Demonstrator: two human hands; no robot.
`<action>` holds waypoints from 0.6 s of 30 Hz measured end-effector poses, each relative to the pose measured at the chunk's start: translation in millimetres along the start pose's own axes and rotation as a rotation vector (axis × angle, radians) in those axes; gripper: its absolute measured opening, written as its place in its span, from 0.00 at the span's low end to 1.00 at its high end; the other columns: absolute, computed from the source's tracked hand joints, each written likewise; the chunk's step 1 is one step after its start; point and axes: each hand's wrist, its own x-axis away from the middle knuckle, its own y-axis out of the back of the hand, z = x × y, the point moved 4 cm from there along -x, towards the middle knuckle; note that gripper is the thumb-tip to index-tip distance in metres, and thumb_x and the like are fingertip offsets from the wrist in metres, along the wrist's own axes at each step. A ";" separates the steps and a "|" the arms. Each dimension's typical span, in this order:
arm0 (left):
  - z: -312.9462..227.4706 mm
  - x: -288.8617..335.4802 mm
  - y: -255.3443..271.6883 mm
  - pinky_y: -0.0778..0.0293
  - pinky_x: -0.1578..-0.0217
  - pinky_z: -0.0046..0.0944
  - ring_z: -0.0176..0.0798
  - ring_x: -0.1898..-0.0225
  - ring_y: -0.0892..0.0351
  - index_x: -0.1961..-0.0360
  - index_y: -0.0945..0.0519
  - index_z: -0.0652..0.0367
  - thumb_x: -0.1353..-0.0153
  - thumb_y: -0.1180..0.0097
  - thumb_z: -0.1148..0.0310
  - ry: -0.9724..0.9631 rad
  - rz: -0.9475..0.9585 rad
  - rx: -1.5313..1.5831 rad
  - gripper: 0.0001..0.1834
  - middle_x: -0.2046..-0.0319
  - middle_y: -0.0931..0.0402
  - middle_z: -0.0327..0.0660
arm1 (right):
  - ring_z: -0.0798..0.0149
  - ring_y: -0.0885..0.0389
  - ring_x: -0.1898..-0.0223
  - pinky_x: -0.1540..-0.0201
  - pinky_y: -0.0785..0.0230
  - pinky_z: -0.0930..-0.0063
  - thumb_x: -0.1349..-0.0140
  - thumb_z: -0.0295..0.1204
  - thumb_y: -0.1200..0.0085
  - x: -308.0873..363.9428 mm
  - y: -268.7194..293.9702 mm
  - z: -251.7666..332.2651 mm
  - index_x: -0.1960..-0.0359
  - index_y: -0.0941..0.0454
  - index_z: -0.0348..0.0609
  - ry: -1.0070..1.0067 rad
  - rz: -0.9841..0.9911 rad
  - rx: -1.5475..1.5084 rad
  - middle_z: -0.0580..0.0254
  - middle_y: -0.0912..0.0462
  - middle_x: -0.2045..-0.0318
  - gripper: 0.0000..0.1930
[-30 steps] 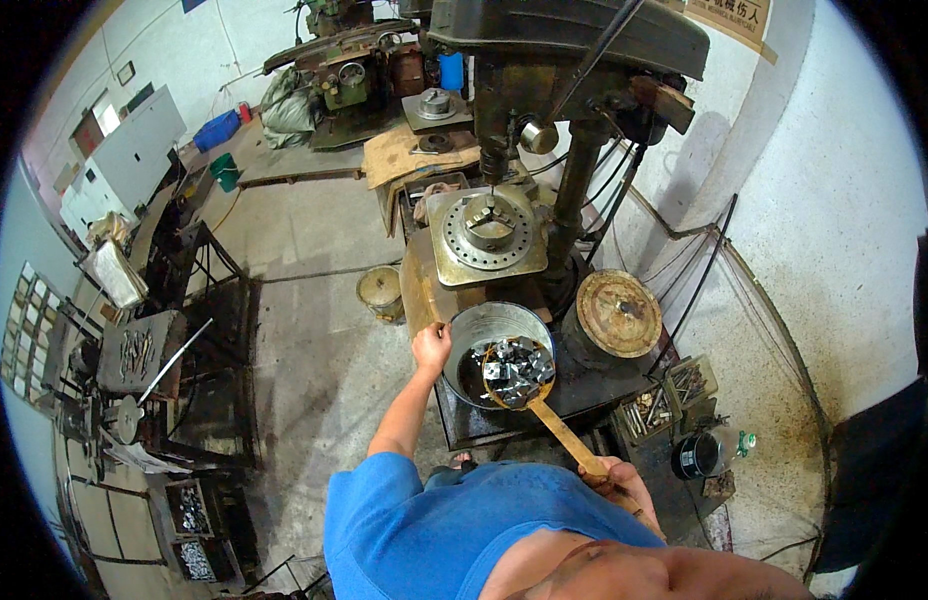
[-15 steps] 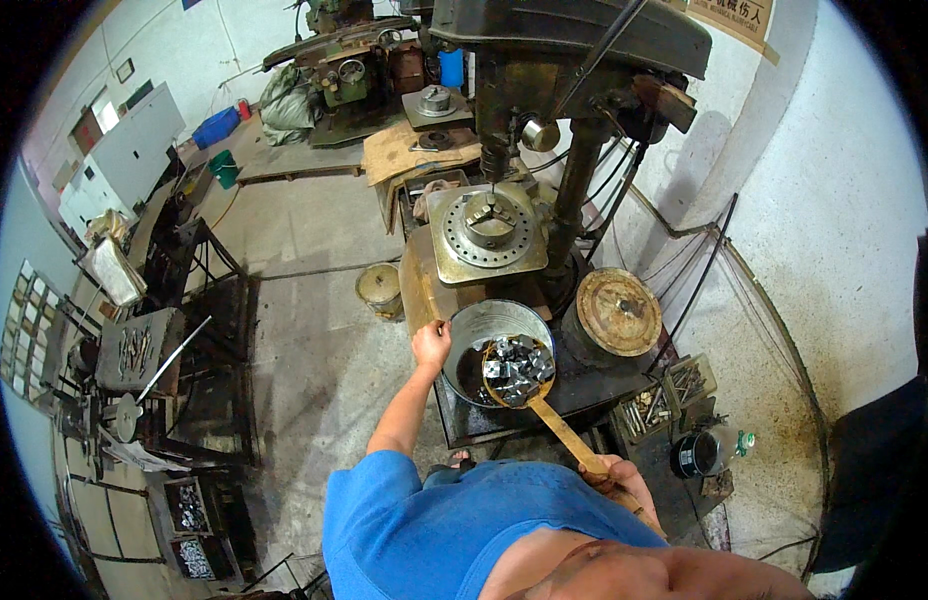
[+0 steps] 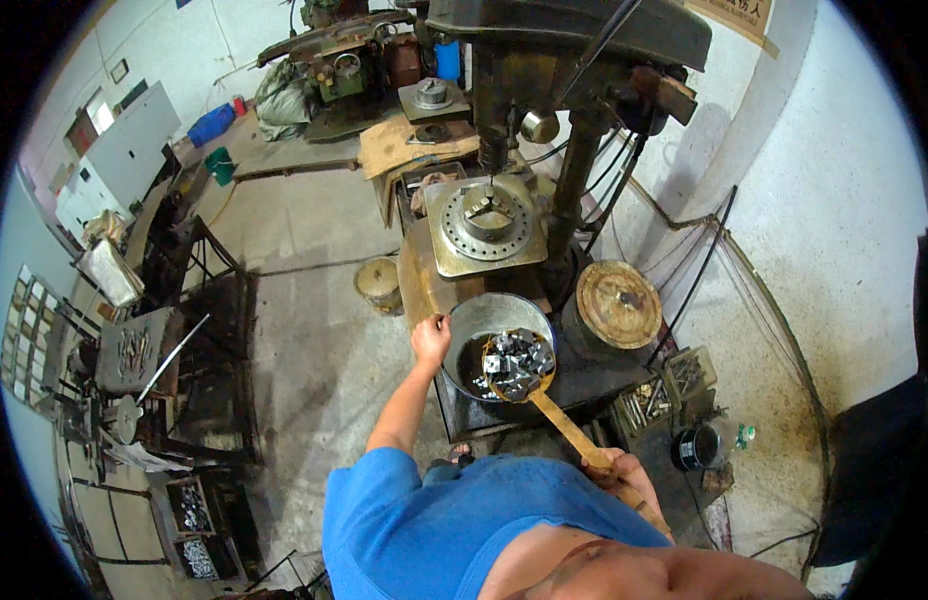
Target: The person uses a wooden-handled basket to scoop small metal parts out of a bin and dip them into a container of liquid, then shakes the basket over the container before moving to another area.
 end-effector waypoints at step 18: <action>-5.8 16.6 78.8 0.29 0.75 0.39 0.44 0.77 0.23 0.71 0.20 0.64 0.48 0.47 0.67 0.044 0.119 0.322 0.10 0.79 0.23 0.49 | 0.74 0.39 0.80 0.82 0.43 0.79 0.58 0.21 0.45 -22.7 -90.2 43.0 0.54 0.39 0.33 -0.254 0.176 -0.254 0.67 0.39 0.77 0.26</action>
